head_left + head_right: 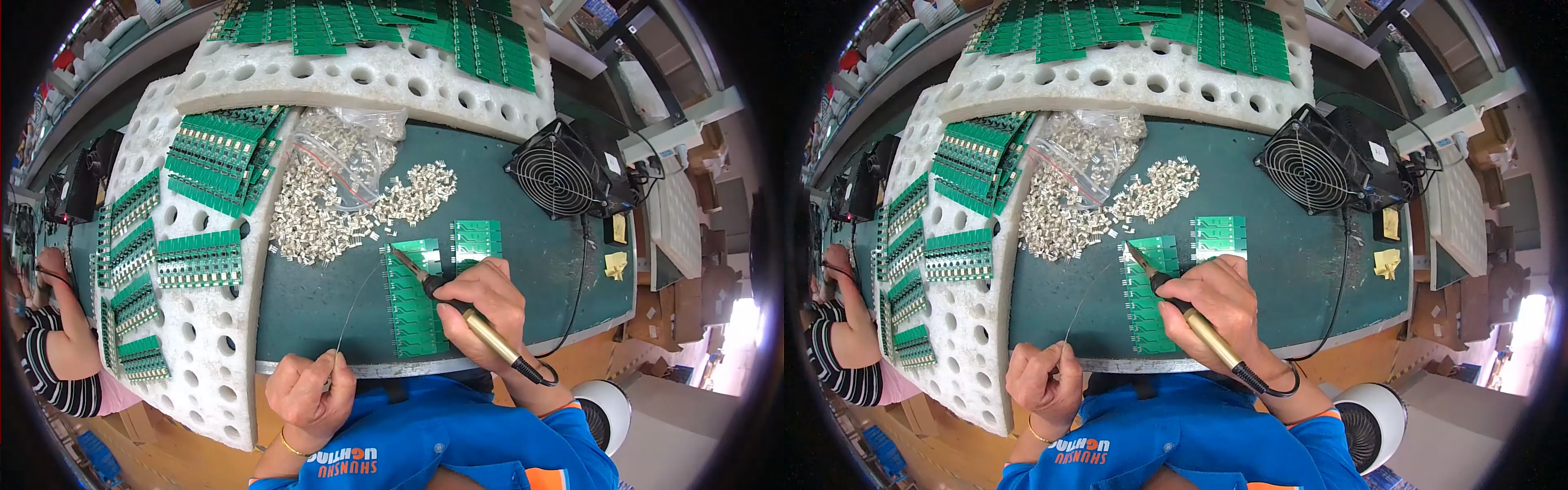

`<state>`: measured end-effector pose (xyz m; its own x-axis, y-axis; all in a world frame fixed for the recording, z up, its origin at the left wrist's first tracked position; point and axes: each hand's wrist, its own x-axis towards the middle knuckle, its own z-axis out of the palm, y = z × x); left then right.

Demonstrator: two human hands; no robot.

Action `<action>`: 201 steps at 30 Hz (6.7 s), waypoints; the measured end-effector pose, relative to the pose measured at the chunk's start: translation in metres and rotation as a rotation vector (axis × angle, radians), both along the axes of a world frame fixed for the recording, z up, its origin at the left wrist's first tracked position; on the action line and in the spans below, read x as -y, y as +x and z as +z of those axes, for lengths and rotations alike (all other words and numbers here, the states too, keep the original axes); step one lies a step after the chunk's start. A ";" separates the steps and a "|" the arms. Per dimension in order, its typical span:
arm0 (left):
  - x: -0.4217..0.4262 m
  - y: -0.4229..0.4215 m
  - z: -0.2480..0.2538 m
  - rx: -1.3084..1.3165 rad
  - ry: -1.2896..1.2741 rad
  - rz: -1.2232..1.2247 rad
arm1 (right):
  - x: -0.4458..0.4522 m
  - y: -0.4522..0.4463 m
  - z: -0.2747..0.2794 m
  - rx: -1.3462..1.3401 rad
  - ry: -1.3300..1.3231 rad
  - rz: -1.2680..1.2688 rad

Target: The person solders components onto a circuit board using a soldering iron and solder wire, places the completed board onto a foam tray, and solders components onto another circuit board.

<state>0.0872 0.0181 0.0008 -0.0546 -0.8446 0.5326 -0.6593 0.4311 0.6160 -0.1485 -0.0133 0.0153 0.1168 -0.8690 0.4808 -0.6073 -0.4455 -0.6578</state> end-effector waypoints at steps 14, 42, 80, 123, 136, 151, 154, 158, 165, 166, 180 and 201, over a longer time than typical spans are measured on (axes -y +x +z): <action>0.001 -0.001 0.000 0.003 0.001 -0.003 | 0.001 -0.001 0.000 0.004 0.025 0.009; 0.001 0.001 -0.001 -0.006 0.020 -0.012 | 0.002 -0.006 0.000 0.016 0.089 0.020; 0.002 0.001 -0.001 0.022 0.052 -0.032 | -0.006 -0.001 -0.005 -0.039 -0.027 0.022; 0.000 0.004 -0.003 0.000 0.074 -0.035 | -0.012 -0.001 0.000 -0.061 -0.019 0.016; -0.001 0.004 -0.002 0.008 0.072 -0.040 | -0.014 -0.002 0.001 -0.040 -0.021 0.010; -0.004 0.004 0.000 0.000 0.083 -0.042 | -0.014 -0.001 0.000 -0.023 -0.013 0.014; -0.004 0.004 0.000 0.003 0.078 -0.043 | -0.013 -0.001 0.000 -0.028 -0.012 0.017; -0.005 0.004 0.000 -0.004 0.094 -0.037 | -0.014 -0.001 0.000 -0.025 -0.009 0.018; -0.003 0.004 0.002 0.026 0.092 -0.051 | -0.013 0.000 -0.002 -0.021 -0.012 0.023; -0.003 0.004 0.003 0.024 0.090 -0.053 | -0.013 0.000 -0.002 -0.021 -0.011 0.024; -0.002 0.002 -0.005 -0.001 0.039 -0.055 | -0.012 0.000 -0.003 -0.051 -0.019 0.030; 0.000 0.001 -0.005 0.016 0.043 -0.053 | -0.012 0.000 -0.003 -0.066 -0.018 0.049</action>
